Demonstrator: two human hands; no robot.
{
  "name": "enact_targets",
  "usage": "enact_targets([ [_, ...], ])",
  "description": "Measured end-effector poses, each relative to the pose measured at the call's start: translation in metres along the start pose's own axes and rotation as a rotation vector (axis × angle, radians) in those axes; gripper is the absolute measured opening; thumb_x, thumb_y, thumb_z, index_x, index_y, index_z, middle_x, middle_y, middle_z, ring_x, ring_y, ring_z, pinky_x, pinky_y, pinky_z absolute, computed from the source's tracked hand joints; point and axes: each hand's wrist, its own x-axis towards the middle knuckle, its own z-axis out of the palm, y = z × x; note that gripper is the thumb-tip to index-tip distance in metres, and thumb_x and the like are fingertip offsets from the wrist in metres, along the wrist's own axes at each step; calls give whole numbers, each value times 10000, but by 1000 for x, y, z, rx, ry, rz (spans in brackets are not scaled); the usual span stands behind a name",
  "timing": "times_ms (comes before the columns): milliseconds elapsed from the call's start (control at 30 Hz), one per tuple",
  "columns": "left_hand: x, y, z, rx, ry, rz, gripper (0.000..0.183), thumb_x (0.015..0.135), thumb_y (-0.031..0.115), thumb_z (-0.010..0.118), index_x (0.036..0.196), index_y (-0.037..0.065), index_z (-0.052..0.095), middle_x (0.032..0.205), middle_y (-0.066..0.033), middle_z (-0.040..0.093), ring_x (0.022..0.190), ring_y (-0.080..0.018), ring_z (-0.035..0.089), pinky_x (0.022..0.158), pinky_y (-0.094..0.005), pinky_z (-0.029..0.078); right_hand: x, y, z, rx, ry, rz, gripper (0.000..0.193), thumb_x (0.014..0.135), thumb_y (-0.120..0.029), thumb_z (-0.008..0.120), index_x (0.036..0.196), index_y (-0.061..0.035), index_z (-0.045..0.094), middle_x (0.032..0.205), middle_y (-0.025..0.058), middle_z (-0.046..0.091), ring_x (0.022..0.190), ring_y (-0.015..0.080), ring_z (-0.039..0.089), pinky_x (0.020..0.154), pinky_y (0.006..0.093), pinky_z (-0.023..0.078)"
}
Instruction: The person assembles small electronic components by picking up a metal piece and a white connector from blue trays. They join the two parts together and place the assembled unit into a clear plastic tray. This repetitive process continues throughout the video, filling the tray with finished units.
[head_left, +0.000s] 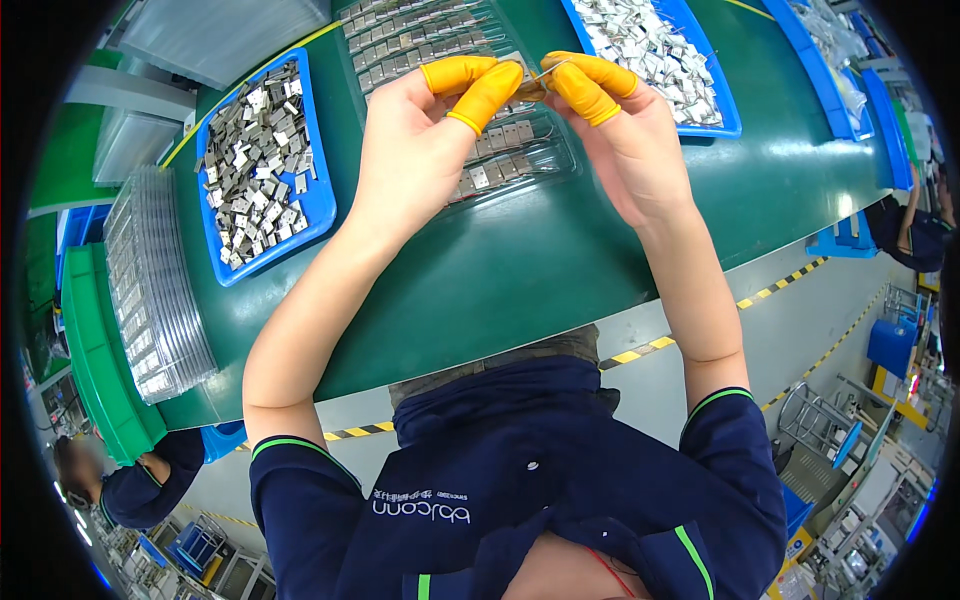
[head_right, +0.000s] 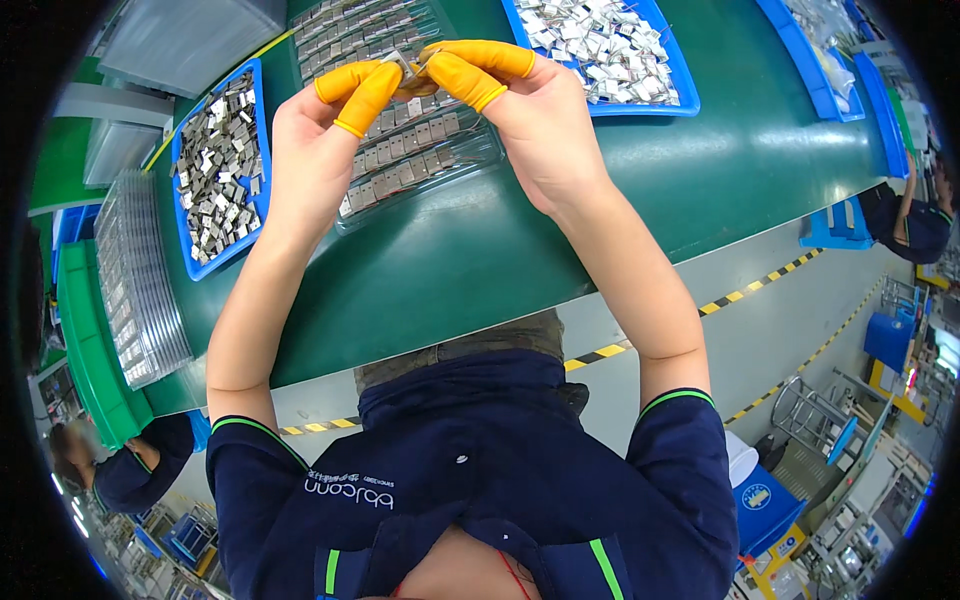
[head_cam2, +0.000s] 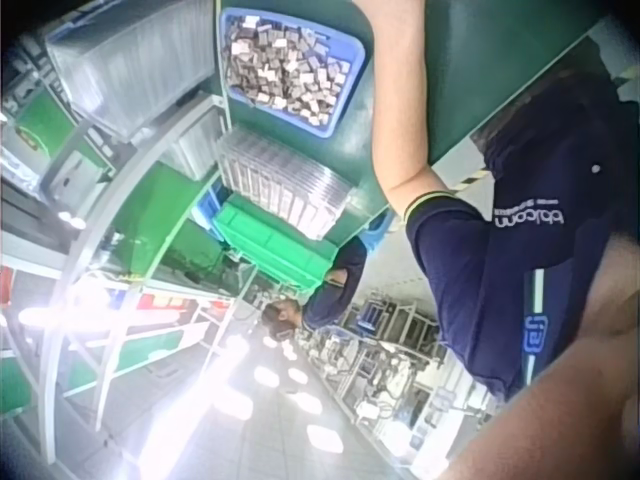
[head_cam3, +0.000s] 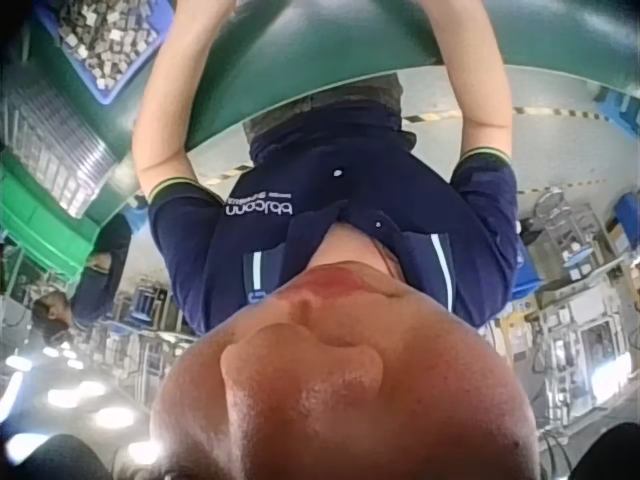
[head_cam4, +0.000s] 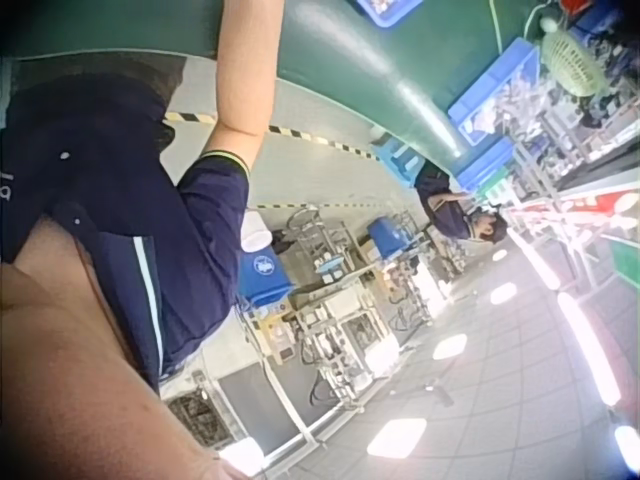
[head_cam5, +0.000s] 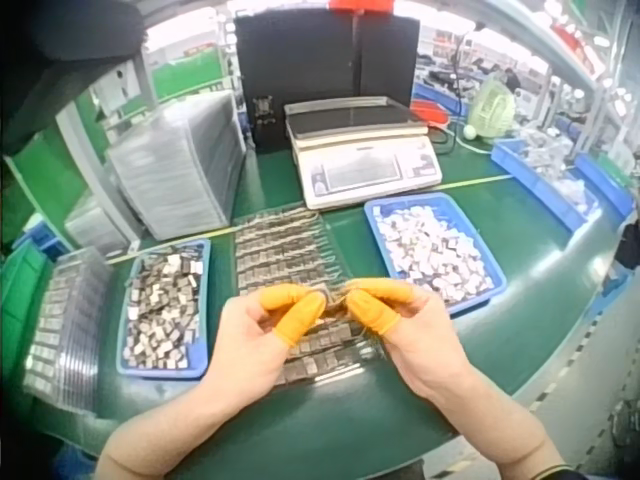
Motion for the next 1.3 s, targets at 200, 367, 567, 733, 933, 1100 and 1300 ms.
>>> enact_targets([
  [200, 2, 2, -2, 112, -51, 35, 213, 835, 114, 626, 982, -40, 635, 892, -80, 662, 827, -124, 600, 767, -257, 467, 4, 0, -15, 240, -218, 129, 250, 839, -74, 585, 1076, 6, 594, 972, 42, 622, 827, 109, 556, 815, 248, 441],
  [367, 6, 11, -10, 309, -98, 155, 181, 809, 103, 618, 938, -17, 655, 858, -110, 661, 793, -178, 615, 737, -292, 472, 6, -7, -15, 17, -237, 138, 244, 815, -77, 589, 1039, 14, 618, 939, 42, 634, 794, 98, 552, 759, 225, 436],
  [567, 1, 15, -13, 580, -160, 208, 177, 801, 51, 613, 961, -19, 638, 830, -57, 638, 775, -132, 522, 756, -260, 429, 0, -18, -1, -455, -159, 144, 219, 793, -105, 617, 975, 11, 655, 846, 43, 653, 722, 74, 547, 662, 200, 435],
  [733, 2, 11, -10, 534, -129, 218, 188, 793, 104, 621, 944, -3, 652, 815, -107, 650, 729, -176, 585, 684, -279, 454, 4, -21, -16, -310, -196, 339, 208, 781, -88, 628, 971, -12, 662, 799, 18, 634, 686, 43, 535, 593, 174, 420],
  [933, 8, 4, -10, 275, -49, 78, 200, 847, 157, 603, 913, -23, 659, 772, -70, 677, 688, -84, 588, 639, -239, 460, 6, -11, 3, -634, 69, -477, 197, 713, -41, 728, 904, -43, 684, 756, -8, 600, 644, 53, 530, 536, 171, 409],
  [1100, 6, 10, -7, 197, -51, 47, 212, 865, 163, 591, 903, -36, 654, 776, -65, 675, 696, -73, 583, 655, -228, 461, 11, 1, -6, -1073, -17, -919, 211, 655, -46, 747, 857, -81, 700, 849, 39, 636, 684, 168, 600, 595, 247, 495],
  [1300, 0, 7, -11, 277, -87, 123, 243, 858, 164, 583, 1027, -10, 604, 958, -128, 639, 877, -183, 596, 793, -283, 445, 9, -5, -5, -1035, 20, -800, 188, 671, -47, 729, 852, -84, 695, 845, 43, 628, 754, 206, 600, 670, 284, 491],
])
